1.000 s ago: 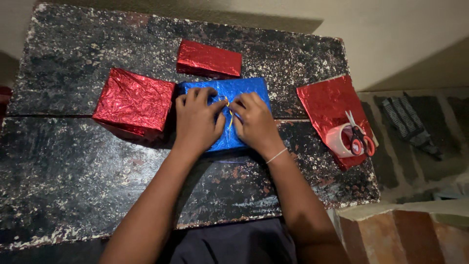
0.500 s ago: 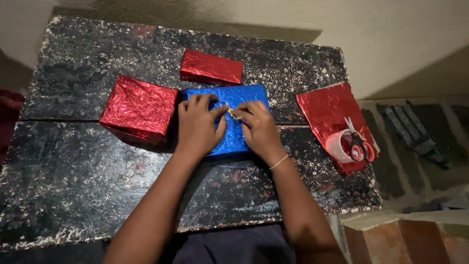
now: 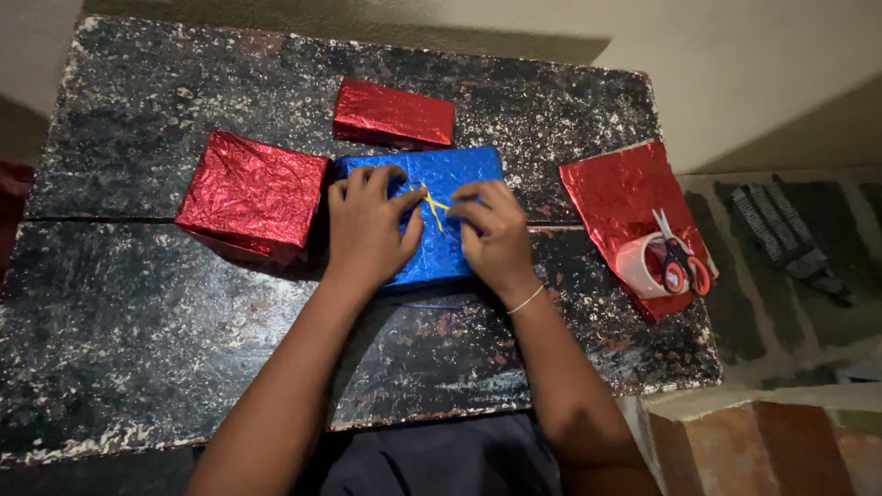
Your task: The person ties ribbons around two already-wrapped gift boxes on a table. They use a yellow ribbon on a blue box and a blue ribbon on a red box, then adjust the ribbons and place the boxes aside.
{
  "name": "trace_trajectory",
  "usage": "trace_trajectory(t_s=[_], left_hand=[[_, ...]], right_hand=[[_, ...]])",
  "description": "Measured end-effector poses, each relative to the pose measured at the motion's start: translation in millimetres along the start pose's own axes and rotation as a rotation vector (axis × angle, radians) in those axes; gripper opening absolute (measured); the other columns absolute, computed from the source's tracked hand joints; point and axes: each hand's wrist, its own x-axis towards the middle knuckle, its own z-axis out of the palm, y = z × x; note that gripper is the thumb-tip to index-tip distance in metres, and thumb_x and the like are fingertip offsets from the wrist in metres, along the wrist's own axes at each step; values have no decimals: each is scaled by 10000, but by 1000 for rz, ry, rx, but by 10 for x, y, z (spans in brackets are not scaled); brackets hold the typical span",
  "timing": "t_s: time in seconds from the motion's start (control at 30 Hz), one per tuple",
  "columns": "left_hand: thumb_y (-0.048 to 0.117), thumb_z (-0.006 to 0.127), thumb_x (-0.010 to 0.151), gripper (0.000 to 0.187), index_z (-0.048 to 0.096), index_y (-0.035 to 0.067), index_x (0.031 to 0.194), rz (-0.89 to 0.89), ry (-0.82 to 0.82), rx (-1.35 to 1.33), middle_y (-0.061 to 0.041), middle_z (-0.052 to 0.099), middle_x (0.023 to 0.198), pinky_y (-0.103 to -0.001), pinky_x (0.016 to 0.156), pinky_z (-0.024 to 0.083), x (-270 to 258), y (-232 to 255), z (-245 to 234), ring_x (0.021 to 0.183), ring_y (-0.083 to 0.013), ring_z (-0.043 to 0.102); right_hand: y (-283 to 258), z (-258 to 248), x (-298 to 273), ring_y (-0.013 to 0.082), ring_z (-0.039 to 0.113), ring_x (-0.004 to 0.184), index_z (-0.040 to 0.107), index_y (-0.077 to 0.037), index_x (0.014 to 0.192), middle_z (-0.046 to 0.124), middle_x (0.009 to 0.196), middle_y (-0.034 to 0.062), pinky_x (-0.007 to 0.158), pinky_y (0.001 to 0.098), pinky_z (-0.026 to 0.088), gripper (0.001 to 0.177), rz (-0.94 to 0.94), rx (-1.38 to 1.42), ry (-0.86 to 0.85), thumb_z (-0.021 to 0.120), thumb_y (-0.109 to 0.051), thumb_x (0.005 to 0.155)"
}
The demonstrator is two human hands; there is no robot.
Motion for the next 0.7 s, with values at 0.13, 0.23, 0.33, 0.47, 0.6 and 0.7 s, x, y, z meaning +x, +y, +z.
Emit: trace_trajectory(t_s=[0.13, 0.23, 0.33, 0.47, 0.6, 0.7], left_hand=[[256, 742, 825, 279, 811, 169, 1081, -2, -5, -3, -73, 640, 1221, -497, 971, 381, 6, 12, -11, 1177, -307, 533], [251, 739, 837, 268, 810, 167, 1081, -11, -10, 0, -71, 640, 1224, -496, 986, 382, 4, 16, -14, 1179, -301, 535], [254, 741, 833, 272, 810, 166, 1082, -5, -2, -1, -74, 640, 1230, -500, 984, 378, 0, 13, -15, 1184, -306, 533], [252, 737, 839, 281, 810, 166, 1096, -5, -16, -3, -74, 641, 1234, -498, 986, 377, -6, 7, -12, 1194, -305, 533], [258, 738, 822, 288, 813, 171, 1086, -5, -19, 9, -72, 644, 1227, -497, 980, 377, 6, 7, -12, 1187, -304, 534], [254, 736, 822, 278, 816, 177, 1077, -11, -25, 8, -73, 644, 1223, -495, 979, 377, 4, 13, -23, 1183, -305, 533]], right_hand=[[-54, -13, 26, 349, 580, 1176, 748, -47, 1098, 648, 1209, 132, 1037, 444, 484, 312, -21, -29, -2, 669, 35, 807], [-99, -24, 51, 350, 556, 1208, 754, -80, 1097, 635, 1233, 125, 1062, 470, 449, 334, -55, -106, -107, 702, -22, 772], [-118, -20, 65, 333, 556, 1216, 771, -124, 1083, 649, 1256, 101, 1057, 468, 451, 320, -91, -162, -103, 709, -41, 780], [-110, 1, 52, 329, 550, 1228, 783, -117, 1069, 649, 1266, 105, 988, 483, 446, 321, -163, -292, -124, 738, -77, 753], [-71, 25, 43, 314, 556, 1253, 780, -94, 1098, 649, 1285, 102, 999, 477, 451, 375, -246, -359, -135, 743, -90, 725], [-40, 32, 33, 314, 565, 1239, 775, -103, 1067, 653, 1267, 91, 1001, 476, 455, 351, -247, -304, -134, 751, -102, 716]])
